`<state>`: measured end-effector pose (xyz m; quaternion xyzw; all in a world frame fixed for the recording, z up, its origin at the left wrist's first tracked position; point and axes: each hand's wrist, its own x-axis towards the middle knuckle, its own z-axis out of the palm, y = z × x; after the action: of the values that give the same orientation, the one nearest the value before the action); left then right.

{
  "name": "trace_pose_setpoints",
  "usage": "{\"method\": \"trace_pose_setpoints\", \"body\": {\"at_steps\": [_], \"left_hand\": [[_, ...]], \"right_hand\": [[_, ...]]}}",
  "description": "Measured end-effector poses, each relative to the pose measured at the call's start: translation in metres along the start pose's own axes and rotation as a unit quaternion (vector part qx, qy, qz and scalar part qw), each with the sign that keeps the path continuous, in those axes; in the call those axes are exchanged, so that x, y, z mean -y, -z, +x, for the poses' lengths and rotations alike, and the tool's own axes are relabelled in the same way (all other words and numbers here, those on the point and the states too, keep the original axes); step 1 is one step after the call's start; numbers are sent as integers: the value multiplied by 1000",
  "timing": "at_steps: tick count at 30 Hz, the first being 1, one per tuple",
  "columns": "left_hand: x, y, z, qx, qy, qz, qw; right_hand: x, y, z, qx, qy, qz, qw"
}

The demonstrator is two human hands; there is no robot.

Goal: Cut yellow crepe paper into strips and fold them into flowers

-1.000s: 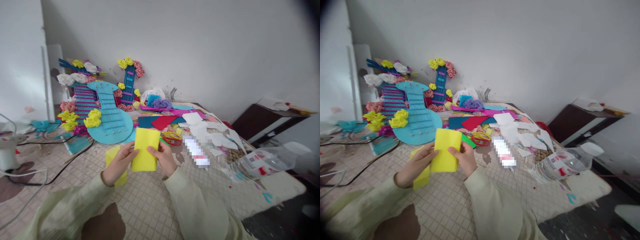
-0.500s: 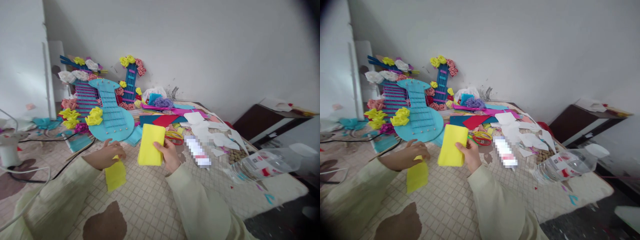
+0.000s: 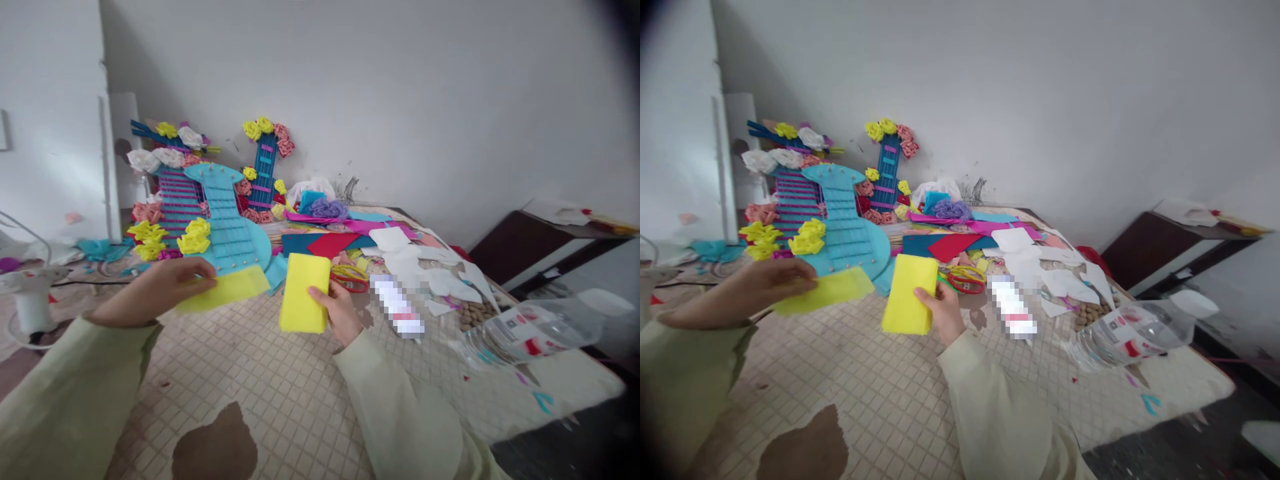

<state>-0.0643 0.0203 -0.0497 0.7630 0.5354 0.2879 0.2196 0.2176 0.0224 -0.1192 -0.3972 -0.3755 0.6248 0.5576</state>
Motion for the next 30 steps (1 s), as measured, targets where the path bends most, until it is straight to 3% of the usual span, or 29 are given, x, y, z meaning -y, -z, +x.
{"method": "trace_pose_setpoints", "body": {"at_steps": [2, 5, 9, 11, 15, 20, 25, 30], "left_hand": [[-9, 6, -11, -42, 97, -128, 986], [-15, 0, -30, -12, 204, -311, 928], [-11, -18, -50, -74, 287, -426, 855], [-7, -24, -56, -100, 293, -443, 841], [0, -34, -64, -114, 289, -447, 839], [3, -51, -61, -130, 267, -443, 846], [-5, -66, -50, -147, 249, -432, 854], [-6, -69, -46, -154, 257, -386, 872]], "right_hand": [[-4, -3, 0, 5, -22, -21, 1000], [-16, -21, -1, 47, -70, -60, 995], [-45, -69, 7, 90, -77, -127, 985], [-60, -93, 15, 89, -71, -145, 983], [-72, -112, 27, 69, -43, -208, 975], [-52, -98, 13, -11, 168, -321, 932], [-45, -94, -2, 110, 41, -212, 970], [-44, -84, 6, 93, 48, -186, 977]]}}
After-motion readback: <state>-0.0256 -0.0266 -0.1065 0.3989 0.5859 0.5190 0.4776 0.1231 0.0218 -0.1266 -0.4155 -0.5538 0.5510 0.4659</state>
